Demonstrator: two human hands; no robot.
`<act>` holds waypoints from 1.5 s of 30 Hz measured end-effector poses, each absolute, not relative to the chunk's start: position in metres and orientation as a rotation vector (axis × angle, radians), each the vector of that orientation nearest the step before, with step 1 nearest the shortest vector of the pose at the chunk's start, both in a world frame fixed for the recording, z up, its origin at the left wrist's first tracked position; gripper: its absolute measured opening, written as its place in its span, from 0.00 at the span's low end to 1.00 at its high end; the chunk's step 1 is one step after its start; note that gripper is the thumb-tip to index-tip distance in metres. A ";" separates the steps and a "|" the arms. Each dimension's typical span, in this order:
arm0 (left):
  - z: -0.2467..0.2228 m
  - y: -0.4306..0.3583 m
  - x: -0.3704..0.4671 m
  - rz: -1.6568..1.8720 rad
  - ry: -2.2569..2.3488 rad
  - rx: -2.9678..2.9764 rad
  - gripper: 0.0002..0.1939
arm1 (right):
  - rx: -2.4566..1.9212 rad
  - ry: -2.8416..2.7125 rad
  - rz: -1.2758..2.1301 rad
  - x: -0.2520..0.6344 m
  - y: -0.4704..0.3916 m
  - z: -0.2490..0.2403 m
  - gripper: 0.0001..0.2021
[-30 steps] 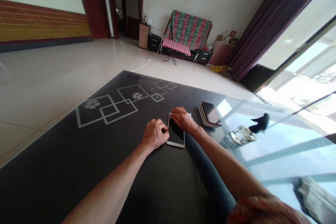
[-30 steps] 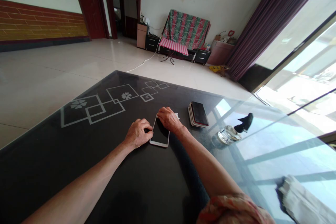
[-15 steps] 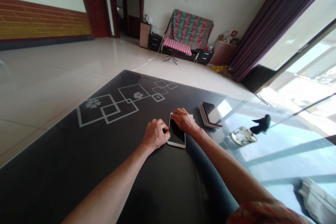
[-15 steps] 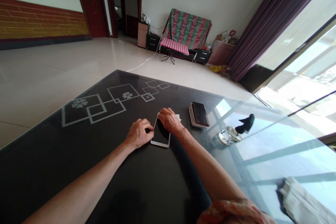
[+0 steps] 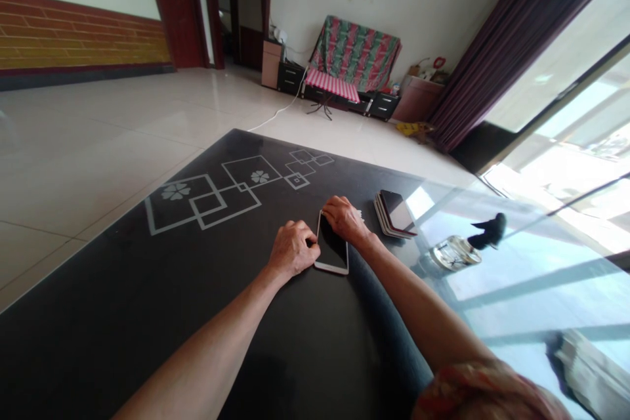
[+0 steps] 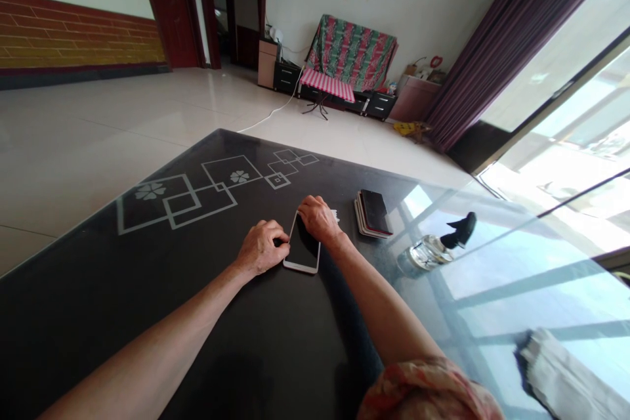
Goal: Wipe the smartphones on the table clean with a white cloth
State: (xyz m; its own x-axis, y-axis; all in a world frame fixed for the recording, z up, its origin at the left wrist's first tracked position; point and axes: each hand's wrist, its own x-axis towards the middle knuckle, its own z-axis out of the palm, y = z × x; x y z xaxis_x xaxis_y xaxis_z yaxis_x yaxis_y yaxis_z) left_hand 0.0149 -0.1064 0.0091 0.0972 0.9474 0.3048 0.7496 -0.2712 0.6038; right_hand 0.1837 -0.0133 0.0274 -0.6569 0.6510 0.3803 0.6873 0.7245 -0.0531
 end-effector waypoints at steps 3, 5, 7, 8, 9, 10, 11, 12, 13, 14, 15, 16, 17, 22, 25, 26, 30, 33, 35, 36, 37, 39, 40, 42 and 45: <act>0.010 -0.106 0.015 0.943 1.683 2.079 0.06 | -1.061 -2.550 -0.154 0.181 -0.015 0.028 0.11; 0.010 -0.106 0.015 0.932 1.683 2.082 0.06 | -1.043 -2.564 -0.138 0.181 -0.019 0.028 0.11; 0.010 -0.106 0.015 0.917 1.685 2.088 0.06 | -1.032 -2.568 -0.122 0.182 -0.023 0.027 0.11; 0.011 -0.106 0.015 0.910 1.686 2.090 0.06 | -1.039 -2.561 -0.118 0.182 -0.025 0.026 0.11; 0.011 -0.106 0.015 0.907 1.686 2.090 0.06 | -1.052 -2.550 -0.118 0.182 -0.026 0.026 0.11; 0.011 -0.106 0.015 0.907 1.686 2.090 0.06 | -1.067 -2.537 -0.118 0.182 -0.027 0.026 0.11; 0.011 -0.106 0.015 0.910 1.686 2.090 0.06 | -1.079 -2.525 -0.118 0.182 -0.027 0.026 0.11; 0.011 -0.107 0.015 0.915 1.687 2.091 0.05 | -1.084 -2.521 -0.116 0.181 -0.028 0.026 0.12; 0.011 -0.107 0.015 0.917 1.688 2.093 0.05 | -1.079 -2.526 -0.113 0.180 -0.028 0.027 0.12; 0.011 -0.107 0.015 0.915 1.691 2.095 0.06 | -1.066 -2.539 -0.109 0.180 -0.029 0.027 0.12; 0.011 -0.107 0.015 0.911 1.695 2.098 0.06 | -1.051 -2.554 -0.103 0.179 -0.031 0.028 0.12; 0.011 -0.107 0.015 0.907 1.700 2.101 0.06 | -1.034 -2.568 -0.095 0.179 -0.032 0.028 0.11; 0.011 -0.107 0.016 0.906 1.705 2.105 0.06 | -1.022 -2.575 -0.089 0.179 -0.034 0.029 0.11; 0.013 -0.108 0.017 0.904 1.719 2.102 0.07 | -1.014 -2.553 -0.097 0.177 -0.040 0.030 0.11; 0.014 -0.108 0.017 0.902 1.716 2.100 0.07 | -0.988 -2.586 -0.104 0.176 -0.042 0.030 0.11; 0.014 -0.108 0.017 0.904 1.713 2.101 0.07 | -0.983 -2.594 -0.107 0.176 -0.042 0.030 0.11; 0.013 -0.107 0.016 0.903 1.713 2.096 0.07 | -0.972 -2.598 -0.126 0.176 -0.049 0.031 0.11; 0.012 -0.107 0.015 0.892 1.700 2.095 0.07 | -0.899 -2.639 -0.113 0.178 -0.059 0.032 0.11; 0.011 -0.107 0.015 0.892 1.690 2.100 0.07 | -0.862 -2.649 -0.103 0.179 -0.064 0.032 0.11; 0.011 -0.107 0.015 0.896 1.688 2.105 0.07 | -0.861 -2.647 -0.100 0.179 -0.065 0.033 0.11; 0.011 -0.106 0.015 0.903 1.688 2.109 0.07 | -0.876 -2.638 -0.098 0.178 -0.064 0.033 0.11; 0.010 -0.106 0.015 0.913 1.692 2.117 0.08 | -0.934 -2.610 -0.094 0.177 -0.061 0.033 0.11; 0.010 -0.106 0.015 0.915 1.695 2.119 0.08 | -0.965 -2.593 -0.092 0.176 -0.059 0.033 0.11; 0.010 -0.105 0.015 0.914 1.695 2.121 0.09 | -0.992 -2.568 -0.090 0.176 -0.060 0.033 0.11; 0.009 -0.105 0.014 0.913 1.691 2.118 0.10 | -0.933 -2.585 -0.065 0.178 -0.075 0.032 0.12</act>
